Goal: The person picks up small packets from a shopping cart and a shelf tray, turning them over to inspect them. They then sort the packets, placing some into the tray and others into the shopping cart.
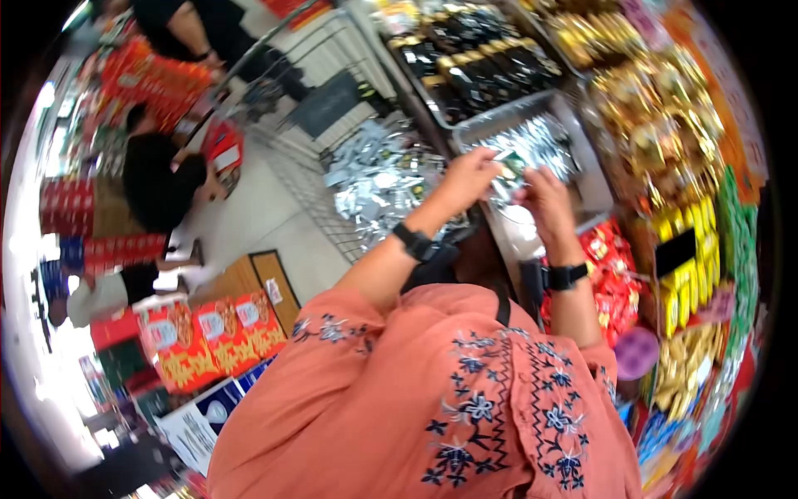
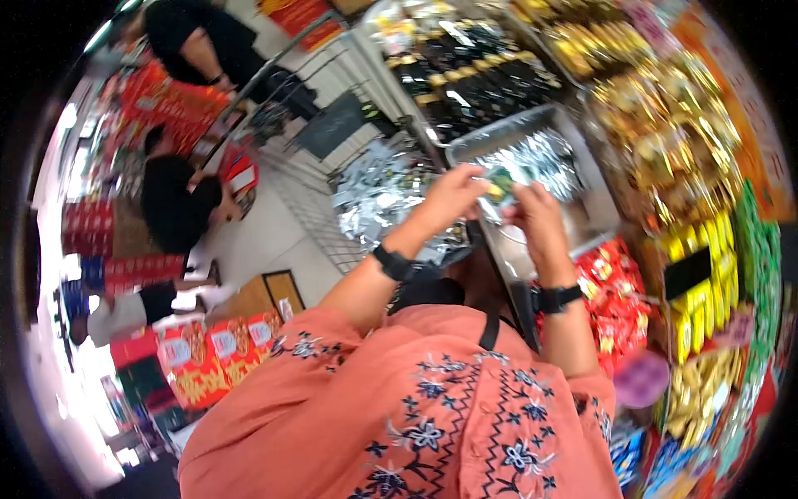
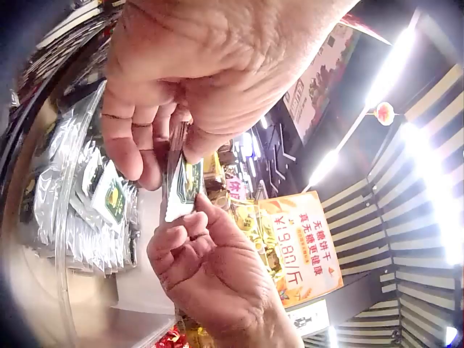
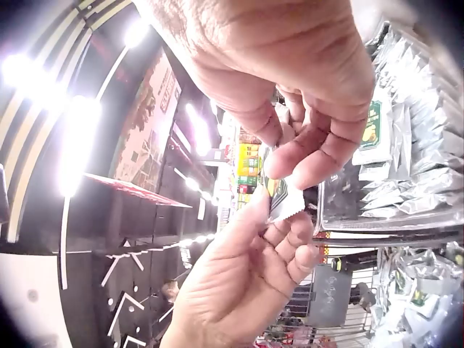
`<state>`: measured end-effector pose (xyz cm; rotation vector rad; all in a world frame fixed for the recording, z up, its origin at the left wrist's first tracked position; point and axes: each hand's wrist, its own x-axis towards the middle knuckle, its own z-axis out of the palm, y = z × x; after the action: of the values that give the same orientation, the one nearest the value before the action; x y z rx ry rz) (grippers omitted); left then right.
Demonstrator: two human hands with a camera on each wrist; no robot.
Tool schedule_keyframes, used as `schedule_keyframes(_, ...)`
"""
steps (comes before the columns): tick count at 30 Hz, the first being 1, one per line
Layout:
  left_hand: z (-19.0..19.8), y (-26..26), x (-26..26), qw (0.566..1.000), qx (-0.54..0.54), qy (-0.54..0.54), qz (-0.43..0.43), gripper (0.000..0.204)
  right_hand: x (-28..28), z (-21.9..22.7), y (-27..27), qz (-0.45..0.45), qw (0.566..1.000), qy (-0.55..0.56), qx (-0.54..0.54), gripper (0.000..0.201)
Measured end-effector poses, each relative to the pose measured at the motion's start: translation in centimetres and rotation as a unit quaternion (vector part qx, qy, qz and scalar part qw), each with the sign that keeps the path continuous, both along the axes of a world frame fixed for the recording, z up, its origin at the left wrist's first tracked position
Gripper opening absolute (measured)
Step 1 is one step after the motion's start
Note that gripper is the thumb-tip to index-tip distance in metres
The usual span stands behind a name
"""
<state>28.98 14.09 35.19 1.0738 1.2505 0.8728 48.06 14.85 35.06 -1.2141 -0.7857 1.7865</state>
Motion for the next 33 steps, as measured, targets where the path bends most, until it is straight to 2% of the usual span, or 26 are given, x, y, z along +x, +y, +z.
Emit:
schedule_keyframes(3, -0.2, 0.5, 0.4, 1.0, 0.017, 0.017, 0.016, 0.032, 0.0, 0.1, 0.2, -0.029, 0.999, 0.022, -0.013, 0.016)
schedule_keyframes(15, -1.2, 1.8, 1.6, 0.998, 0.045, 0.038, -0.003, 0.027, 2.2, -2.4, 0.8, -0.056, 0.997, 0.036, -0.029, 0.02)
schedule_keyframes(24, -4.2, 4.0, 3.7, 0.979, 0.15, 0.137, -0.008, 0.024, 4.2, -4.6, 1.2, -0.083, 0.995, 0.041, -0.035, 0.02)
schedule_keyframes(33, -4.3, 4.6, 4.3, 0.977, 0.151, 0.148, -0.015, 0.024, 4.6, -4.8, 1.2, -0.096, 0.994, 0.024, -0.047, 0.02)
